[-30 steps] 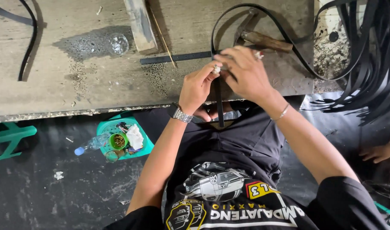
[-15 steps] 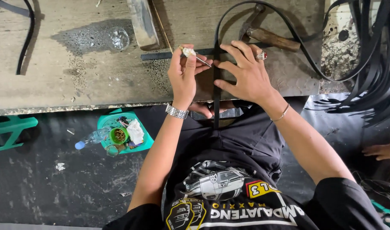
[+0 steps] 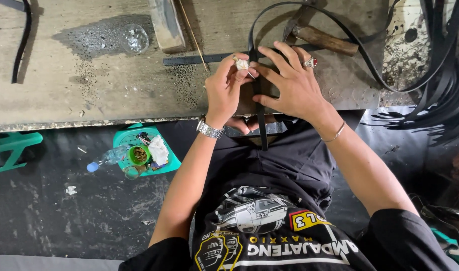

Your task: Applying edge paint to leather straps and hammering them on a workbench to finish the edges.

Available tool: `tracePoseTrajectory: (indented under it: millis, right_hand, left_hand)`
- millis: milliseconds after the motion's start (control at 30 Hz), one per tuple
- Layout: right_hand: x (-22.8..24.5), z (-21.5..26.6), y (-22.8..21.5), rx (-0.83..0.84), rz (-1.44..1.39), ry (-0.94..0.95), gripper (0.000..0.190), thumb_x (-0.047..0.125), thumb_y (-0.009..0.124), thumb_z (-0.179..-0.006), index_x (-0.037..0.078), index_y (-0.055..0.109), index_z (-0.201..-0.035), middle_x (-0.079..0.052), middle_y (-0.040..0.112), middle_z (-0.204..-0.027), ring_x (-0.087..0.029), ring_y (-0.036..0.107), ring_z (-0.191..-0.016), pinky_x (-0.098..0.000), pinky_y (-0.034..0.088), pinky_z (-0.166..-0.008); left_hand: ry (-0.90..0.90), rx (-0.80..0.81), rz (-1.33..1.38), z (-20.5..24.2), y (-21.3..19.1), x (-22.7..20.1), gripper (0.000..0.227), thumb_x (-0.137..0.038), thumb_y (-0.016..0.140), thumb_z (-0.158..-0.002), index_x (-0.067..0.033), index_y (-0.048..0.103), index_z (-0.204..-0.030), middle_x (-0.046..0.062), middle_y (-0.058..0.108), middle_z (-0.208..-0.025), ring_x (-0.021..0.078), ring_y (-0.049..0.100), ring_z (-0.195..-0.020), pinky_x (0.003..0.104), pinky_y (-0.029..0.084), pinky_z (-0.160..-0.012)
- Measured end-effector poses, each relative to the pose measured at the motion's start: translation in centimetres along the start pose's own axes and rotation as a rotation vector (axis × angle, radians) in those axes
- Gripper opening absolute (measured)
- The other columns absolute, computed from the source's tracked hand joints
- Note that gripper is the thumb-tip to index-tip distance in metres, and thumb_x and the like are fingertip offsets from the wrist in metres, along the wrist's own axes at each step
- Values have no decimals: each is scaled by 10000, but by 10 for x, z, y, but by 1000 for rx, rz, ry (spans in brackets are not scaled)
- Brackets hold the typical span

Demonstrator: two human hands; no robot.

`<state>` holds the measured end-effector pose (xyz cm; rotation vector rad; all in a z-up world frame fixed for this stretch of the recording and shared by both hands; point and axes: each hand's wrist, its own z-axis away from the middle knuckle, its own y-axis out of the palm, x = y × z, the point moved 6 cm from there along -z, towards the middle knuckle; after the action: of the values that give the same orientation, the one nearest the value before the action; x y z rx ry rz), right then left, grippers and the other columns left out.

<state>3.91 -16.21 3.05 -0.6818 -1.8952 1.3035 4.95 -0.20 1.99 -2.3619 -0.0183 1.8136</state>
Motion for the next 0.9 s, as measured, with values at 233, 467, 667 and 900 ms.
tracePoseTrajectory:
  millis: [233, 467, 667, 900]
  right_hand:
    - [0, 1, -1, -13, -12, 0, 593, 530, 788, -902, 100, 720, -1305, -76, 467, -1574, -303, 340, -1470, -578, 406, -1063]
    - [-1, 1, -1, -24, -15, -2, 593, 539, 779, -914, 98, 727, -1307, -73, 469, -1574, -296, 341, -1471, -567, 385, -1078]
    - [-1, 2, -1, -30, -9, -11, 592, 543, 773, -921, 94, 729, -1304, -80, 475, -1571, -299, 343, -1471, -578, 384, -1078]
    - [0, 1, -1, -11, -6, 4, 593, 526, 791, -899, 108, 724, -1315, -66, 461, -1583, -293, 332, -1478, -581, 430, -1034]
  left_hand:
    - [59, 15, -159, 0, 0, -3, 253, -311, 501, -1098, -121, 587, -1241, 47, 763, -974, 139, 790, -879, 273, 692, -822]
    - [80, 26, -232, 2, 1, 2, 216, -286, 522, -1097, -145, 595, -1244, 7, 784, -958, 124, 796, -864, 240, 645, -779]
    - [83, 31, -290, 4, 3, 6, 191, -221, 539, -1101, -182, 581, -1283, -24, 793, -973, 112, 799, -849, 222, 623, -714]
    - [107, 61, -321, 6, 5, 10, 212, -138, 551, -1093, -175, 575, -1301, -11, 792, -987, 102, 792, -876, 206, 615, -714]
